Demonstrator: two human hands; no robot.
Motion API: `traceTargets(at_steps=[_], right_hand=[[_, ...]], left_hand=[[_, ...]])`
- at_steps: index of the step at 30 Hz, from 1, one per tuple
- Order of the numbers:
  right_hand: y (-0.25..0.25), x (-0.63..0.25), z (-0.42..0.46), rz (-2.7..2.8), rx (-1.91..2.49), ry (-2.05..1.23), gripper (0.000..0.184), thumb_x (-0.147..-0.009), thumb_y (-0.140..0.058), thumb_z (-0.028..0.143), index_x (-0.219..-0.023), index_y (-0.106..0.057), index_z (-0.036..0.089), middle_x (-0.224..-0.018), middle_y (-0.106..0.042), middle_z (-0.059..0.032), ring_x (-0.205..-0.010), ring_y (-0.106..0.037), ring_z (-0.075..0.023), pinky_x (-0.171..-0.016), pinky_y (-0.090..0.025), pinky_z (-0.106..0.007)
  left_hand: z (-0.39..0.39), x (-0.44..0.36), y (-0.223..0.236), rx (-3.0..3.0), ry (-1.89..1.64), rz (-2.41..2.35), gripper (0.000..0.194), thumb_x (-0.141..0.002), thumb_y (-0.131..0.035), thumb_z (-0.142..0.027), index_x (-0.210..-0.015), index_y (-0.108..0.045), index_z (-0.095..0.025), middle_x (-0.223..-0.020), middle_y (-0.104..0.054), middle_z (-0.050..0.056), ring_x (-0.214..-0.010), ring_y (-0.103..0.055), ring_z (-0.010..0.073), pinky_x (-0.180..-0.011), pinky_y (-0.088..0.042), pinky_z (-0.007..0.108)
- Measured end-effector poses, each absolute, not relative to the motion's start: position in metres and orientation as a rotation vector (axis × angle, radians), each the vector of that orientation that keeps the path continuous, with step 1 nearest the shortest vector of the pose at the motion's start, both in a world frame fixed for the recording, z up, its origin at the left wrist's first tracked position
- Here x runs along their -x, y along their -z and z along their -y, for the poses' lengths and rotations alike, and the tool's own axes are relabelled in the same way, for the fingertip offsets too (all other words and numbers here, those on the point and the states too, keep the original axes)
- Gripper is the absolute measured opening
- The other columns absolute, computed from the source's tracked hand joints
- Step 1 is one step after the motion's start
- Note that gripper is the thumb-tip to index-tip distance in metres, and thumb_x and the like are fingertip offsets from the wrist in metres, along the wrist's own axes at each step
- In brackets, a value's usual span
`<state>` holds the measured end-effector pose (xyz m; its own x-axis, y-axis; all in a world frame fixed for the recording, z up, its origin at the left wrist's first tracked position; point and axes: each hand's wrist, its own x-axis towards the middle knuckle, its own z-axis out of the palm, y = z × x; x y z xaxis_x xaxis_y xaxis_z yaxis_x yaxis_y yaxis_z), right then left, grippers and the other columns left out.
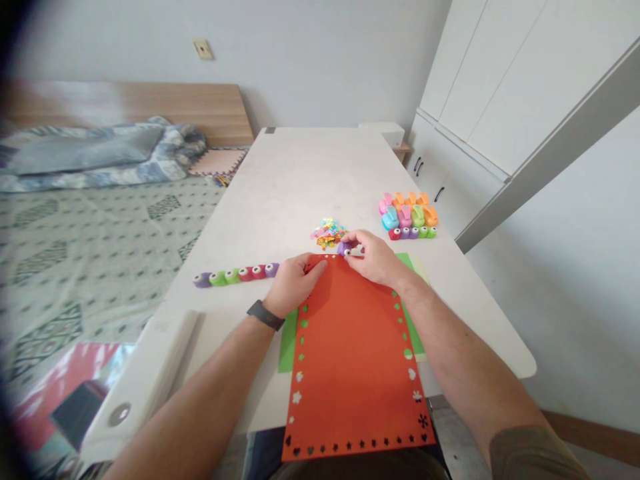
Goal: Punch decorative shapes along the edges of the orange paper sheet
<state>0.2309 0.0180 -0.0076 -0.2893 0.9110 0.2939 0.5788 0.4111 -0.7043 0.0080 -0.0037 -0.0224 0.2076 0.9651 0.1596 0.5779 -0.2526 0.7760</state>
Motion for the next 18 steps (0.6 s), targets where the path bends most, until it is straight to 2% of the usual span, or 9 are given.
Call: traceTargets(at_steps=[8,18], right_hand=[[0.0035,-0.2277,-0.0136,2.050,1.187,-0.643,0.037,-0.082,-0.066,0.018,-0.118,-0.069,0.023,-0.113,-0.070,-0.0063,-0.097,-0.066,-0.0188,-0.092,-0.053,-0.035],[-0.0002,-0.2307,-0.0121,2.060,1.193,-0.841,0.037,-0.083,-0.068,0.021,-0.120,-0.066,0.025,-0.113,-0.072,-0.0031,-0.102,-0.067,-0.0189,-0.096,-0.051,-0.036]], left_hand=[[0.0033,-0.0084,0.0244,-1.911,-0.910,-1.433,0.034,-0.095,-0.054,-0.041,-0.069,-0.051,-0.019,-0.063,-0.052,-0.001,-0.060,-0.045,0.0123,-0.055,-0.030,0.025],[0.0064,-0.0087,0.0176,-1.899,-0.948,-1.390,0.028,-0.096,-0.055,-0.038,-0.084,-0.068,-0.017,-0.074,-0.066,0.001,-0.068,-0.056,0.0138,-0.061,-0.038,0.024]])
